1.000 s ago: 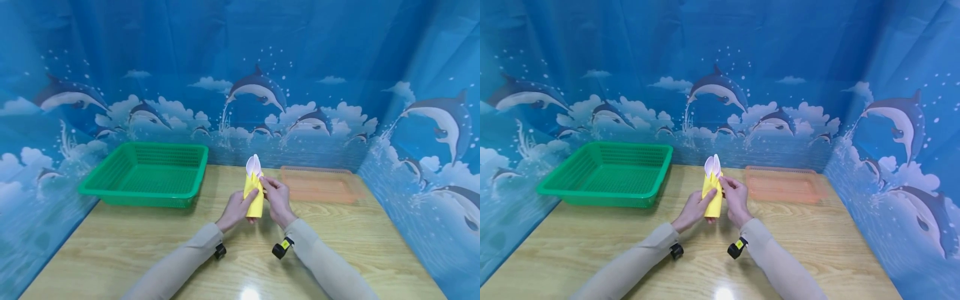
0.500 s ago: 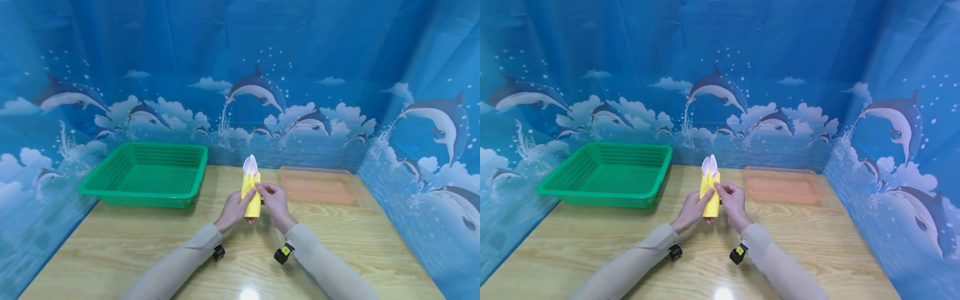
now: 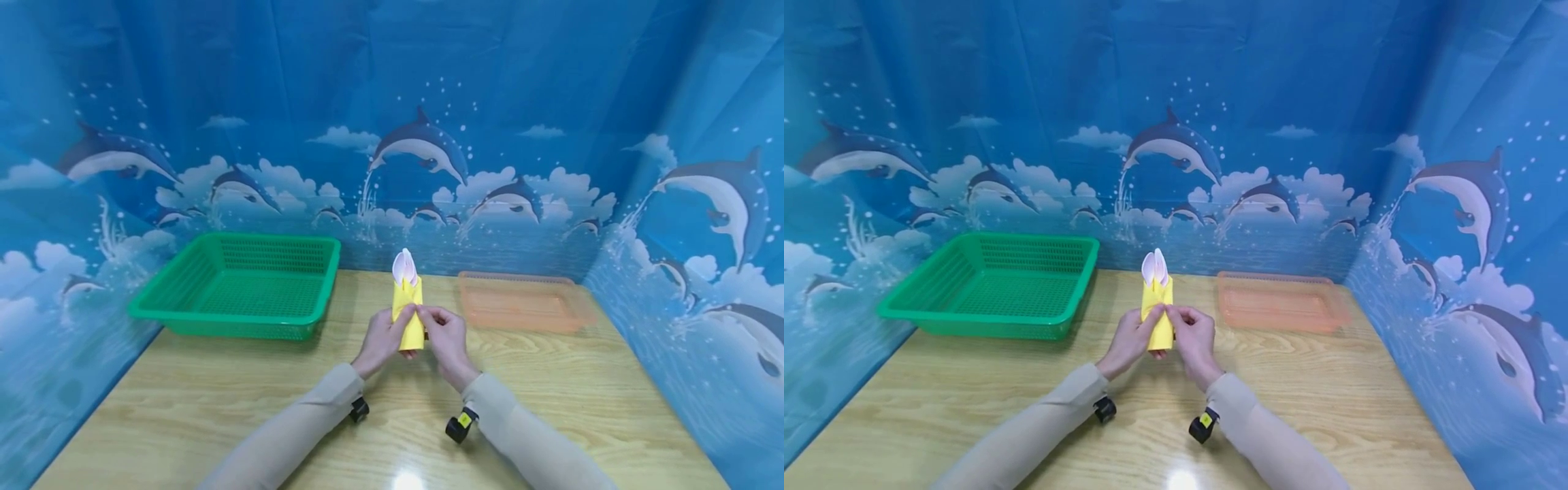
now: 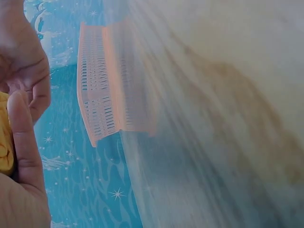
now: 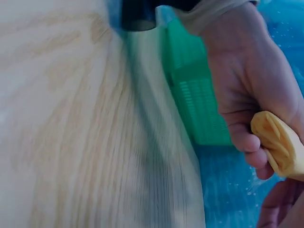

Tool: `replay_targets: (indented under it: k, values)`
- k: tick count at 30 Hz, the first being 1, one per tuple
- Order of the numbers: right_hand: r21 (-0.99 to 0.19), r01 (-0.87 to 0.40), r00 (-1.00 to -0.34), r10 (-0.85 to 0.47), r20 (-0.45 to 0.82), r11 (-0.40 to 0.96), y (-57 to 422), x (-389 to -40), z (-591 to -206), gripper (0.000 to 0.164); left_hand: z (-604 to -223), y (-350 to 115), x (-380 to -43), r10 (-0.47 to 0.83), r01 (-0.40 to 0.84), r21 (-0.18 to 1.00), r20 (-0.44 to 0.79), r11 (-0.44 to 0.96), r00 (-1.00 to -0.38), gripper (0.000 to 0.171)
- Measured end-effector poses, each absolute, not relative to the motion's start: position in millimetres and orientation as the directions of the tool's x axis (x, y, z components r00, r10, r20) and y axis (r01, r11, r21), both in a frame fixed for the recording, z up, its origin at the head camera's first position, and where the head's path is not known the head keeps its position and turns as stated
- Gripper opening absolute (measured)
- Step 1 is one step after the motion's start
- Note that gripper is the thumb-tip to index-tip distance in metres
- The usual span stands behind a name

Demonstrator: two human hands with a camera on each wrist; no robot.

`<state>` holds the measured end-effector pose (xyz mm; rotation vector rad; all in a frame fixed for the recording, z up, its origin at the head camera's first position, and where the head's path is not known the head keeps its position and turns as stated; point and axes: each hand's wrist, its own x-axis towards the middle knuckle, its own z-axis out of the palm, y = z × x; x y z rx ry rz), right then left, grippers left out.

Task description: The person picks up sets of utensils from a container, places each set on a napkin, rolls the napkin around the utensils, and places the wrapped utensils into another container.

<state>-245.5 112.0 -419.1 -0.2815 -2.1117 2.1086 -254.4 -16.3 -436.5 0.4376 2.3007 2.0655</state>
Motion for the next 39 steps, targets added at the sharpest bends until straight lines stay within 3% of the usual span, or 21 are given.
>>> replay_targets:
  k: [5, 14, 22, 27, 33, 39]
  values:
    - [-1.0, -0.016, -0.965, 0.262, 0.011, -0.015, 113, -245, -421, 0.017, -436, -16, -256, 0.235, 0.185, 0.979, 0.162, 0.08, -0.958, 0.056]
    - [-1.0, 0.008, -0.983, 0.185, -0.008, -0.002, 119, -237, -426, 0.021, -431, -18, -258, 0.185, 0.17, 0.982, 0.152, 0.083, -0.971, 0.051]
    - [-0.994, -0.021, -0.992, 0.124, 0.035, 0.109, 122, -235, -428, 0.023, -430, -16, -259, 0.175, 0.158, 0.98, 0.136, 0.12, -0.975, 0.044]
    - [-0.978, -0.049, -0.992, 0.107, 0.072, 0.202, 123, -231, -432, 0.021, -431, -16, -260, 0.143, 0.187, 0.973, 0.167, 0.137, -0.976, 0.049]
    - [-0.973, -0.091, -0.977, 0.169, 0.129, 0.213, 122, -229, -438, 0.019, -434, -16, -258, 0.154, 0.194, 0.975, 0.177, 0.105, -0.972, 0.055]
    - [-0.974, -0.074, -0.992, 0.085, 0.094, 0.213, 124, -224, -444, 0.019, -434, -17, -258, 0.121, 0.202, 0.971, 0.187, 0.125, -0.975, 0.054]
